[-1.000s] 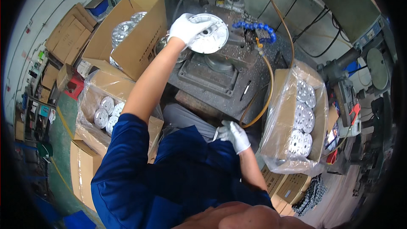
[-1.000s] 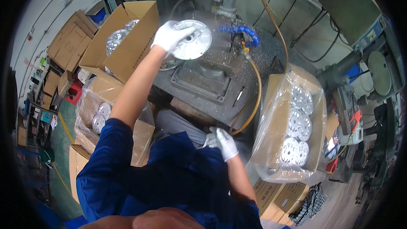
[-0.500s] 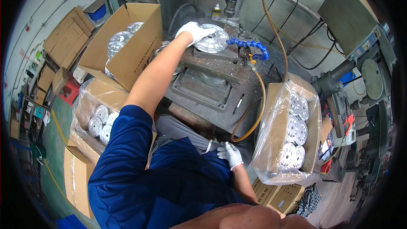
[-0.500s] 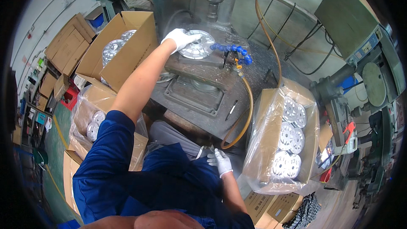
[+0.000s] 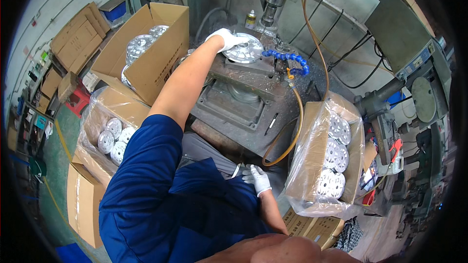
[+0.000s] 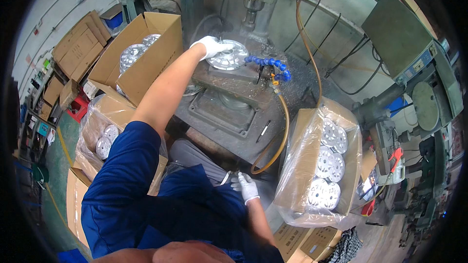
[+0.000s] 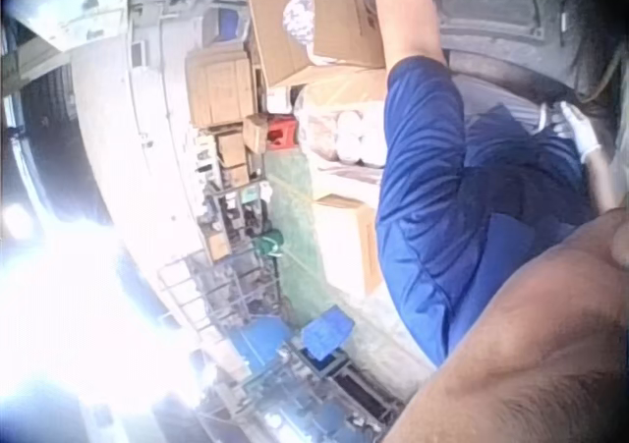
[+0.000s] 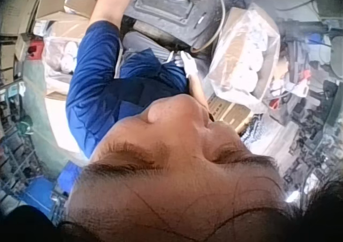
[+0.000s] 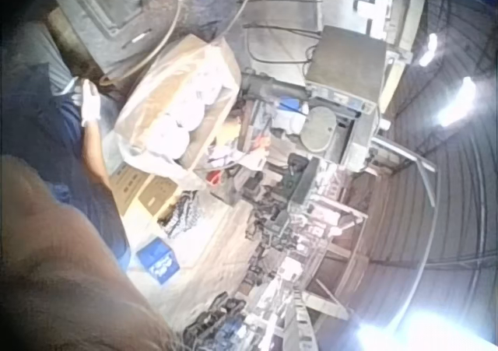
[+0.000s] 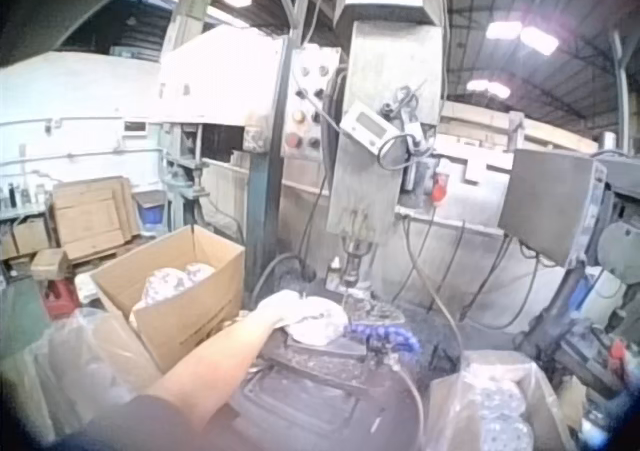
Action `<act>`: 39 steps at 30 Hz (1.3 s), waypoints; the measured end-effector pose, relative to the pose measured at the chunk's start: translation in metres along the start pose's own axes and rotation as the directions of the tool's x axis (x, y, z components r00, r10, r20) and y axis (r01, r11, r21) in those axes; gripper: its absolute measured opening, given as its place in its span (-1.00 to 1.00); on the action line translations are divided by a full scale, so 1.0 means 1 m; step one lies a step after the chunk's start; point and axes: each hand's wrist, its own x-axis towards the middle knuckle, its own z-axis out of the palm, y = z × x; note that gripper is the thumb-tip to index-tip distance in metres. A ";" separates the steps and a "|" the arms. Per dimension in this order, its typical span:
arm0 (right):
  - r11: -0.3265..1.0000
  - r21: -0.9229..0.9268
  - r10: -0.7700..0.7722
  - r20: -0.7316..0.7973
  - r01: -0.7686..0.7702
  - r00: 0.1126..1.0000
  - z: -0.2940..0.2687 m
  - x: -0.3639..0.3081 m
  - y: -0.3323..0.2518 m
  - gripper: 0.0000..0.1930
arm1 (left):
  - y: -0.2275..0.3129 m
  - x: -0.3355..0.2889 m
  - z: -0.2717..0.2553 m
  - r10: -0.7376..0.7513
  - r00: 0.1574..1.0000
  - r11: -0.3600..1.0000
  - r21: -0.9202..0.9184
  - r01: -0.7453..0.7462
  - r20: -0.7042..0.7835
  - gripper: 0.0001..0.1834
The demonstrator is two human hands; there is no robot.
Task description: Inspecting and sorting metal circular components on a fabrication floor.
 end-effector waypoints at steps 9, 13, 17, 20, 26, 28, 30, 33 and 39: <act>0.924 0.335 0.144 0.147 -0.187 0.979 -0.012 0.033 0.030 -0.66 | -0.002 -0.001 0.002 0.044 0.999 0.999 -0.013 -0.043 0.008 -0.08; 0.898 0.391 0.148 0.167 -0.203 0.975 -0.015 0.038 0.033 -0.66 | 0.007 -0.010 -0.002 0.023 1.000 1.000 0.016 -0.023 -0.005 -0.10; 0.917 0.338 0.154 0.190 -0.212 0.970 -0.013 0.034 0.029 -0.58 | 0.003 -0.010 -0.001 0.021 1.000 1.000 -0.022 -0.022 -0.010 -0.11; 0.929 0.301 0.161 0.197 -0.216 0.967 -0.012 0.030 0.028 -0.51 | 0.003 -0.011 -0.001 0.010 0.999 1.000 -0.007 -0.010 -0.042 -0.11; 0.922 0.310 0.168 0.219 -0.232 0.961 -0.011 0.042 0.037 -0.49 | 0.007 -0.017 -0.003 0.018 0.999 1.000 -0.001 -0.018 -0.031 -0.13; 0.930 0.288 0.171 0.215 -0.229 0.962 -0.010 0.043 0.037 -0.48 | 0.004 -0.013 -0.001 0.014 0.999 1.000 0.008 -0.013 -0.047 -0.12; 0.944 0.232 0.180 0.235 -0.235 0.955 -0.010 0.041 0.032 -0.48 | 0.004 -0.013 -0.001 0.016 0.999 1.000 0.002 -0.016 -0.051 -0.12; 0.904 0.340 0.193 0.221 -0.261 0.956 -0.009 0.038 0.030 -0.59 | 0.007 -0.015 -0.002 0.015 0.998 1.000 -0.005 -0.015 -0.054 -0.12; 0.925 0.292 0.191 0.195 -0.243 0.962 -0.012 0.024 0.031 -0.48 | 0.001 -0.015 0.007 0.019 0.998 1.000 0.001 -0.019 -0.068 -0.14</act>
